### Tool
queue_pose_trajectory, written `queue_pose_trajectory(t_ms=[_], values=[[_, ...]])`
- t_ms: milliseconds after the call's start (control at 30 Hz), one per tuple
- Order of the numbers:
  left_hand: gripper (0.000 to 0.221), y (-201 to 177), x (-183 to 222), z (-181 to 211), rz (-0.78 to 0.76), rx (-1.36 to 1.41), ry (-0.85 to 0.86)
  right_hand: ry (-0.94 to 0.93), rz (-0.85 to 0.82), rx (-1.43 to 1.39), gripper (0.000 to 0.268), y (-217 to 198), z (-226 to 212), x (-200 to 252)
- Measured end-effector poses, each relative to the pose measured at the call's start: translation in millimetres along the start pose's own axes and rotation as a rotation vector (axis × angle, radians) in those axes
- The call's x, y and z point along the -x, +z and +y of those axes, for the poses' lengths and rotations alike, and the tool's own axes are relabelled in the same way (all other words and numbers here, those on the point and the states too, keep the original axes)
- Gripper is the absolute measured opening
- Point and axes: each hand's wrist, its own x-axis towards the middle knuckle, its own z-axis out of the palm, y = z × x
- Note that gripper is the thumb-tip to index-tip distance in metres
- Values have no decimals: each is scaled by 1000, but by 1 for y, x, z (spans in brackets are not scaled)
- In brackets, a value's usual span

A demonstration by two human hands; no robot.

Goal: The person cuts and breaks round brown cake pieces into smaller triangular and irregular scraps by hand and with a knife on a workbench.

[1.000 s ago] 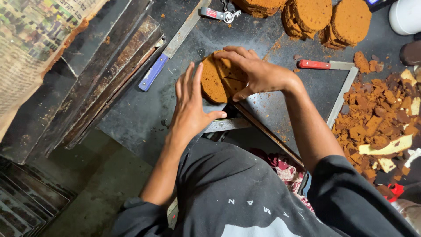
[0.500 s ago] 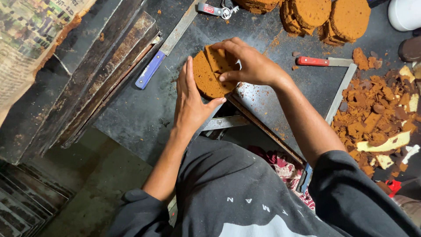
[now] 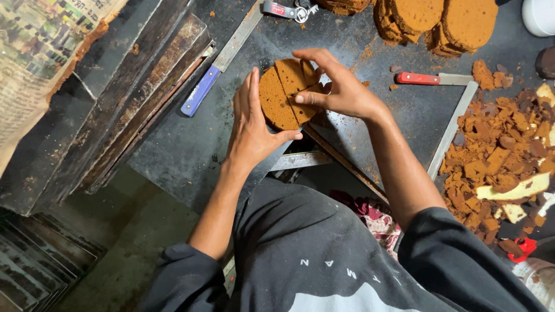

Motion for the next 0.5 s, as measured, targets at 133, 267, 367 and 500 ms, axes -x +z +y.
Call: queue_pose_trajectory(t_ms=[133,267,367,500], values=[[145,3,0,-2,-20,15,-8,-7,67,64,71,3,4,0],[143,5,-2,-3,-30,31,-19,84,126,-38,62,5,10,-1],[143,5,-4,-4,-31,50,-5,39,132,-55,58,6,15,0],[145,1,-7,-6,-66,62,1,18,166,-39,51,5,21,0]])
